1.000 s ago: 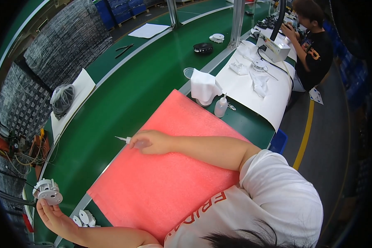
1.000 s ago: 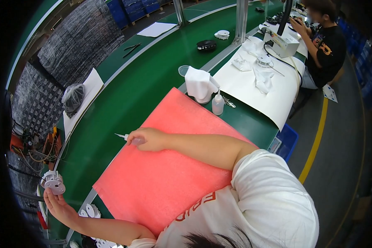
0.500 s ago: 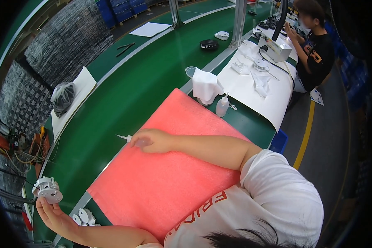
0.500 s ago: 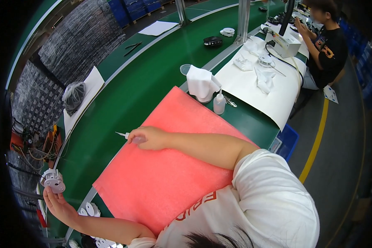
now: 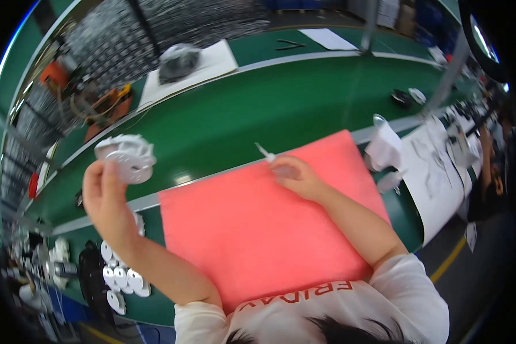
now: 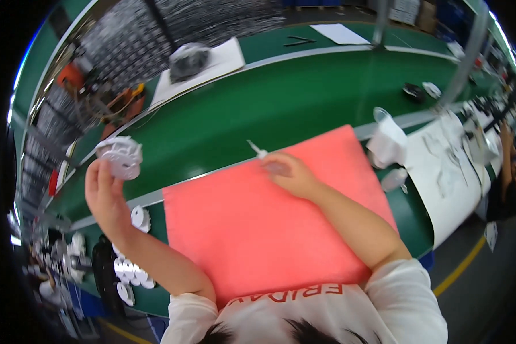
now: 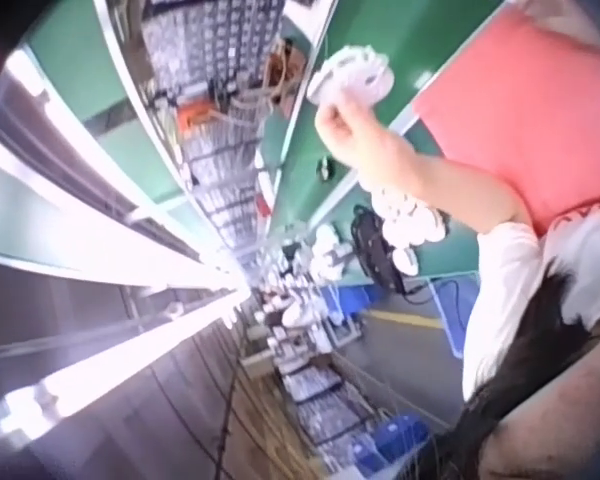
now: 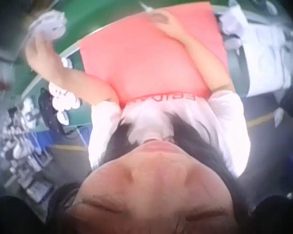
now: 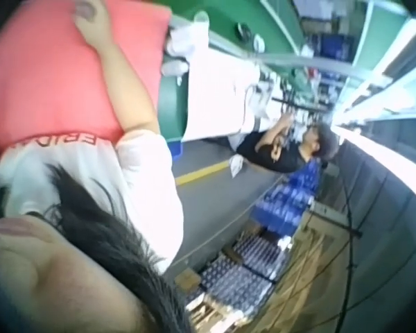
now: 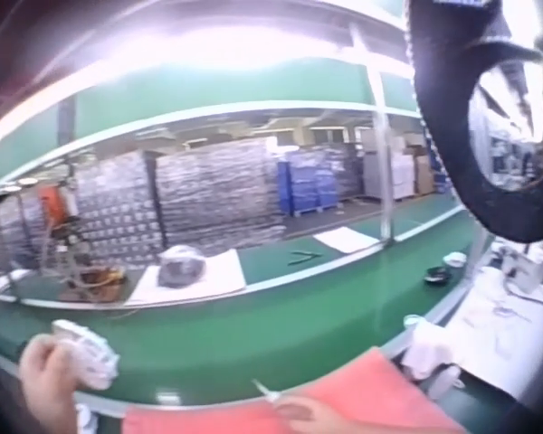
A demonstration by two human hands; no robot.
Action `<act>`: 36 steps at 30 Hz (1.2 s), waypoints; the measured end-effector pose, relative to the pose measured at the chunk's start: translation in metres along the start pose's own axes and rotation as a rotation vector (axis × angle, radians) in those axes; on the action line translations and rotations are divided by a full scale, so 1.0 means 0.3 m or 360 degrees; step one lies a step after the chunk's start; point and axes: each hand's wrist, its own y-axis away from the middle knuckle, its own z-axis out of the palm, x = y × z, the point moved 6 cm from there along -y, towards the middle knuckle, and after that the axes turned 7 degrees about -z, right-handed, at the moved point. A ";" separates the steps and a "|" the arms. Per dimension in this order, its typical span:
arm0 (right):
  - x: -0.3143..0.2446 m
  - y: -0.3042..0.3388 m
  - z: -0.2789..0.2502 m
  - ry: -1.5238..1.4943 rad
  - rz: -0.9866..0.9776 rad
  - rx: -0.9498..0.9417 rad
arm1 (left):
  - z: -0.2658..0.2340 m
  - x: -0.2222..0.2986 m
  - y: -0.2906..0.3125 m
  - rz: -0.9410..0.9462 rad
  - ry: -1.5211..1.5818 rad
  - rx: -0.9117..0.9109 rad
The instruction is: The recorder is assembling and cleaning small plastic components on an industrial assembly line, using a squeeze bottle to apply liquid.
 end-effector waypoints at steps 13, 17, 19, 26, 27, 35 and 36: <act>-0.029 -0.012 0.001 0.0182 0.0049 -0.0020 | 0.084 0.000 0.008 -0.0124 -0.0023 -0.0093; -0.028 -0.019 -0.007 0.0186 0.0057 -0.0018 | 0.102 -0.021 -0.012 -0.0148 -0.0004 -0.0171; -0.040 -0.011 -0.013 0.0205 0.0021 -0.0014 | 0.121 -0.029 -0.007 -0.0167 -0.0048 -0.0191; -0.052 -0.009 -0.019 0.0328 -0.0087 -0.0119 | 0.147 -0.036 0.001 -0.0140 -0.0251 -0.0204; -0.046 -0.009 -0.031 0.0341 -0.0096 -0.0079 | 0.155 -0.044 0.000 -0.0131 -0.0239 -0.0244; -0.095 -0.011 0.010 0.0110 -0.0027 -0.0022 | 0.147 -0.047 -0.006 -0.0127 -0.0180 -0.0276; -0.097 -0.018 0.016 0.0104 -0.0038 -0.0031 | 0.147 -0.040 -0.009 -0.0135 -0.0174 -0.0273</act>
